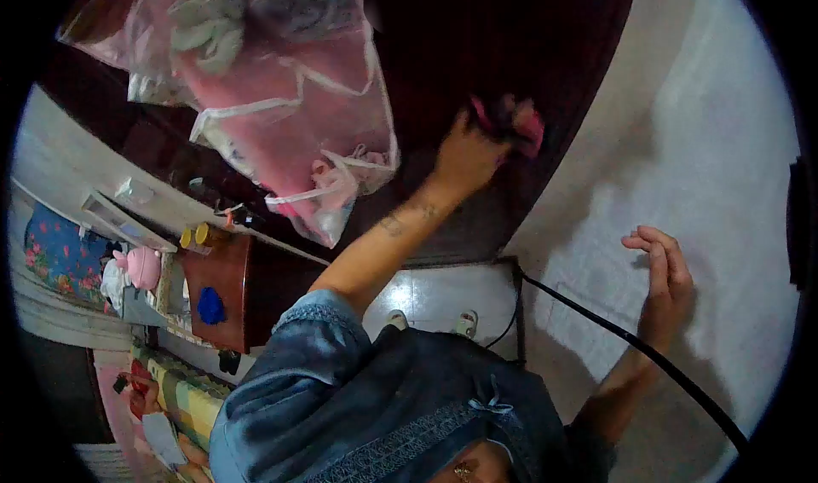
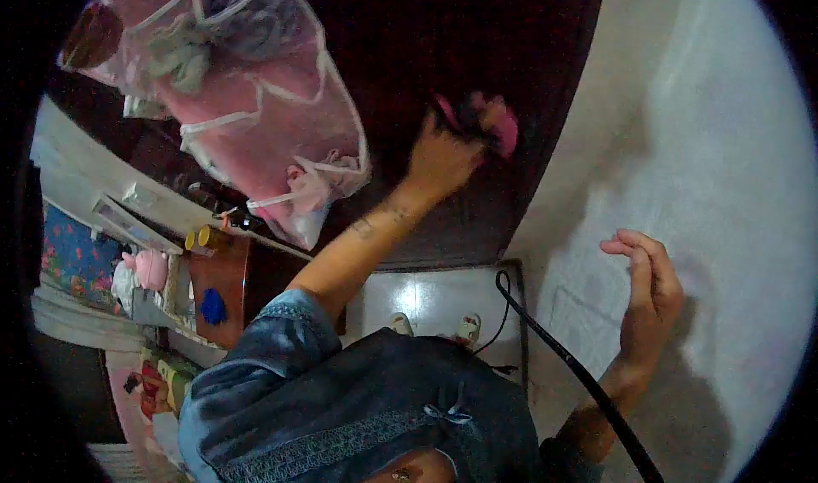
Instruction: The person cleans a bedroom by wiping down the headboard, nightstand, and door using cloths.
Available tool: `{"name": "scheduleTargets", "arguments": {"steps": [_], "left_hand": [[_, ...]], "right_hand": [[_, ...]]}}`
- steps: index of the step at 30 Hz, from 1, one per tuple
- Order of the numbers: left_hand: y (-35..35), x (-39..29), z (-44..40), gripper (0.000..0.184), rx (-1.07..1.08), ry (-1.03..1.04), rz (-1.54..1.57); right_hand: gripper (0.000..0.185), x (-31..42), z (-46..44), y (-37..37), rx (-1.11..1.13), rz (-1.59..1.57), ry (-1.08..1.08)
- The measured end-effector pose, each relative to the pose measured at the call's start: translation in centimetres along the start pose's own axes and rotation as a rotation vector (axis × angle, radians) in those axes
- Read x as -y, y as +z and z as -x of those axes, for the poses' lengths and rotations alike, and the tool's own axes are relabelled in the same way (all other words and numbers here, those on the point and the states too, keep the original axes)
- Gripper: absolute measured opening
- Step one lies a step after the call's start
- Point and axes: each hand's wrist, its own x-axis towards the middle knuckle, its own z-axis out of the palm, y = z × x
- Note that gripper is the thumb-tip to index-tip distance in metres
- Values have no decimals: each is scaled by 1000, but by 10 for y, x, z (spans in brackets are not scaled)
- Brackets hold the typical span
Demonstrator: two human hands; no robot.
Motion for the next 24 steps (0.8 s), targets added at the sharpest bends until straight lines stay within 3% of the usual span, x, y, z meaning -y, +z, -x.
{"name": "scheduleTargets", "arguments": {"steps": [4, 6, 8, 10, 12, 14, 16, 17, 21, 22, 24], "left_hand": [[-100, 49, -96, 41, -621, -347, -60], [-148, 55, -120, 46, -594, -407, 27], [-140, 55, -116, 52, -587, -463, 109], [-81, 51, -93, 49, -565, -296, -101], [-45, 29, -41, 47, -245, -178, -185], [14, 22, 35, 61, -174, -95, -11], [40, 27, 104, 54, -45, -28, 78], [47, 35, 138, 51, 42, -18, 107], [45, 106, 252, 39, 443, -156, 224], [41, 129, 276, 37, 557, -239, 257], [22, 167, 308, 33, 645, -378, 246]], "right_hand": [[24, 19, 1, 20, 89, -150, -44], [24, 24, 4, 25, 97, -141, 13], [23, 21, 10, 30, 96, -154, -21], [23, 22, 11, 42, 89, -183, -101], [25, 23, 18, 55, 128, -249, -141], [25, 35, 23, 78, 176, -213, -184], [25, 59, 33, 109, 268, -279, -82], [26, 64, 37, 125, 336, -287, -136], [39, 94, 57, 201, 561, -236, -123], [53, 94, 63, 226, 553, -220, -177], [64, 109, 76, 265, 349, -12, -442]]}}
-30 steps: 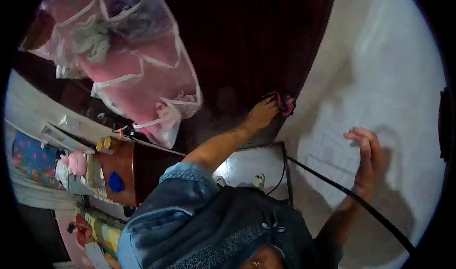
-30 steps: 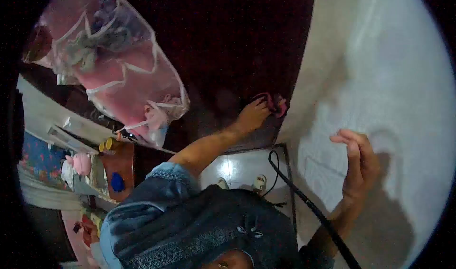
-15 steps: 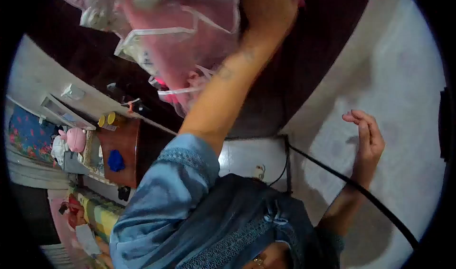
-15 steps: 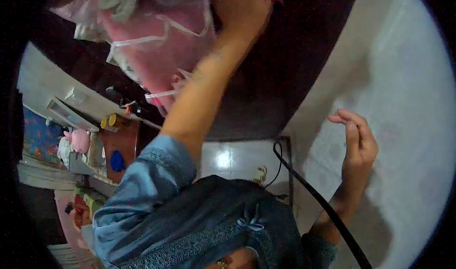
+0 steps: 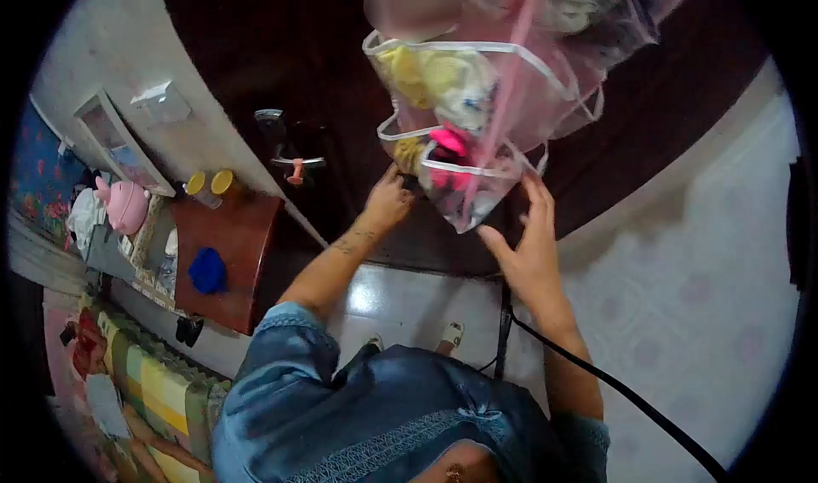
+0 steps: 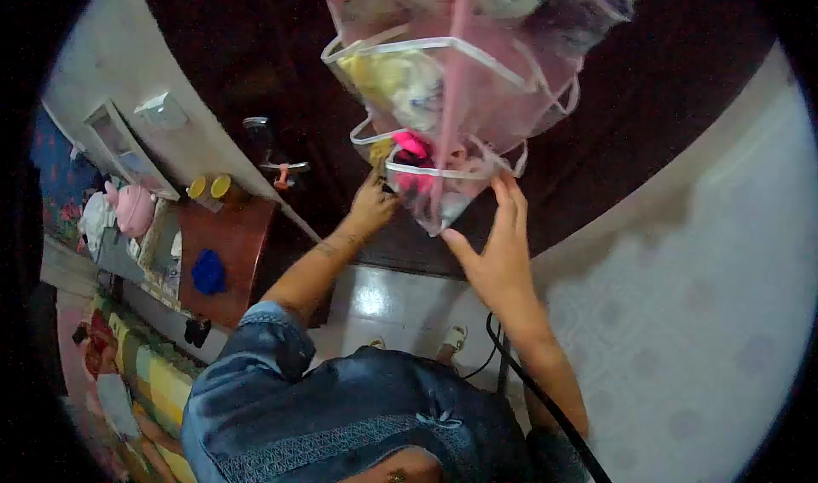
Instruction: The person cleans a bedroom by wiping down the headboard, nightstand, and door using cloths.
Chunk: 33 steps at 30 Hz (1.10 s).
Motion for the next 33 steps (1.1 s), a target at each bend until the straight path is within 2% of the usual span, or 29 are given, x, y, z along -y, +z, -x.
{"name": "scheduleTargets", "arguments": {"steps": [1, 3, 4, 5, 6, 7, 8, 10, 11, 12, 14, 16, 17, 19, 21, 22, 24, 25, 26, 27, 29, 30, 31, 32, 33], "left_hand": [[-22, 5, 17, 33, -133, -9, -77], [-68, 13, 51, 33, -399, -57, -224], [-88, 8, 56, 33, -75, -320, 46], [-84, 17, 56, 33, -88, -327, 48], [-74, 28, 56, 32, -328, -223, -100], [-69, 37, 56, 31, -562, -118, -253], [-72, 41, 56, 31, -575, -129, -256], [-78, 37, 52, 40, -739, -70, -299], [-80, 33, 47, 45, -821, -37, -317], [-80, 26, 42, 45, -830, -41, -312], [-81, 7, 28, 62, -694, 32, -215], [-101, -24, -3, 61, -615, 230, -886], [-110, -40, -23, 61, -634, 328, -1160], [-126, -69, -66, 59, -858, 523, -964], [-163, -95, -90, 50, -850, 696, -512], [-189, -103, -95, 44, -735, 757, -417], [-234, -109, -116, 34, -745, 772, -324], [-274, -109, -115, 33, -909, 773, -352], [-300, -102, -125, 30, -1177, 801, -394], [-332, -98, -122, 28, -1127, 629, -425], [-406, -80, -122, 38, -1432, 618, -377], [-442, -82, -105, 38, -911, 296, -254], [-468, -77, -89, 52, -1582, 418, -491], [-477, -71, -84, 49, -1705, 436, -362], [-479, -66, -78, 48, -1630, 266, -647]], "right_hand": [[64, 4, -6, 16, 7, 1, -2], [64, 4, -17, 38, -181, 141, -98], [64, -1, -21, 46, -245, 189, -132], [60, -16, -27, 47, -177, 288, -113], [57, -30, -33, 44, -109, 387, -95], [50, -38, -35, 38, -171, 356, -206], [46, -44, -35, 23, -138, 360, -198], [40, -48, -23, -26, -121, 325, -161], [39, -61, -12, -58, -71, 346, -52], [36, -81, 2, -84, -210, 438, -111], [34, -90, 19, -146, -305, 287, 48], [33, -116, 32, -214, -339, 195, 155], [33, -124, 35, -241, -407, 200, 121], [34, -126, 39, -280, -483, 212, 81], [34, -121, 40, -306, -563, 141, 92], [34, -117, 39, -312, -564, 139, 91], [36, -115, 39, -319, -595, 29, 123], [36, -109, 36, -319, -586, 119, 110], [36, -110, 35, -320, -586, 119, 109], [36, -112, 35, -320, -587, 73, 107], [36, -104, 32, -316, -630, 30, 119], [36, -102, 31, -314, -639, 26, 117], [36, -104, 31, -311, -609, 47, 125], [37, -107, 32, -308, -578, 70, 129], [37, -130, 35, -315, -544, 155, 147]]}}
